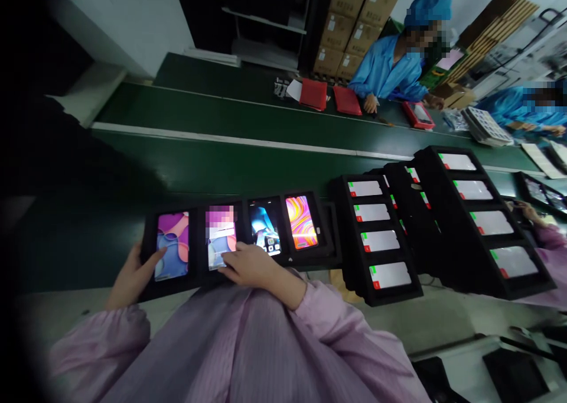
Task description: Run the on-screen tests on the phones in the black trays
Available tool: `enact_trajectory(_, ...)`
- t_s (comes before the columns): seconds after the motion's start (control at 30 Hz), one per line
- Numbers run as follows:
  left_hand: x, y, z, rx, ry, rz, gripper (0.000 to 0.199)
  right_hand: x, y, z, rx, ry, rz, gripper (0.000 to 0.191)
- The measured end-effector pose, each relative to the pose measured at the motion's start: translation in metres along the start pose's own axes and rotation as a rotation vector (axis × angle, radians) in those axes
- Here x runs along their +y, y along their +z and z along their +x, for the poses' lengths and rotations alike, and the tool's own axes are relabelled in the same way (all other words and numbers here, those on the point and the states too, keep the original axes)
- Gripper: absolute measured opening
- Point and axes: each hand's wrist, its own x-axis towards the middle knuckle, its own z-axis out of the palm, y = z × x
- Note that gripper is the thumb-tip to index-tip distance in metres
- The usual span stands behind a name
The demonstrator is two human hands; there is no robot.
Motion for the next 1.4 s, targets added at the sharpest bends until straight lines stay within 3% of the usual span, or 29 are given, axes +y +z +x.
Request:
enact_trajectory(0.07,-0.009,-0.003,-0.006,-0.011,-0.002,0.006,0.068,-0.007,0.003,0.017,-0.033,0.053,-0.046,0.027)
enact_trajectory(0.17,-0.023,-0.009,-0.013,-0.034,-0.012,0.005,0.072,-0.002,-0.004,0.024,0.021,0.18,-0.056,0.036)
enact_trajectory(0.3,-0.041,-0.015,-0.013,-0.102,0.029,0.006,0.083,0.008,-0.014,0.001,0.098,0.204,0.058,0.038)
enact_trajectory(0.43,-0.051,-0.02,-0.008,-0.222,0.074,-0.028,0.1,0.008,-0.005,-0.031,0.09,0.144,0.162,0.031)
enact_trajectory(0.5,-0.051,-0.022,-0.007,-0.264,0.072,-0.041,0.105,0.004,0.001,-0.039,0.055,0.094,0.182,0.027)
enact_trajectory(0.67,-0.048,-0.025,-0.009,-0.231,0.051,0.008,0.102,-0.01,0.01,-0.031,-0.055,0.03,0.168,0.023)
enact_trajectory(0.9,-0.057,-0.026,-0.003,-0.302,0.103,0.033,0.108,-0.012,0.011,-0.009,-0.026,0.233,0.064,0.034)
enact_trajectory(1.0,-0.056,-0.023,-0.001,-0.288,0.129,0.045,0.107,-0.009,0.011,-0.01,0.007,0.226,0.103,0.037)
enact_trajectory(1.27,-0.034,-0.012,0.001,-0.098,0.082,0.158,0.091,0.018,-0.011,-0.065,0.211,0.274,0.233,0.03)
enact_trajectory(1.4,-0.026,-0.011,0.002,-0.104,0.037,0.14,0.095,0.026,-0.015,-0.083,0.187,0.293,0.203,0.029)
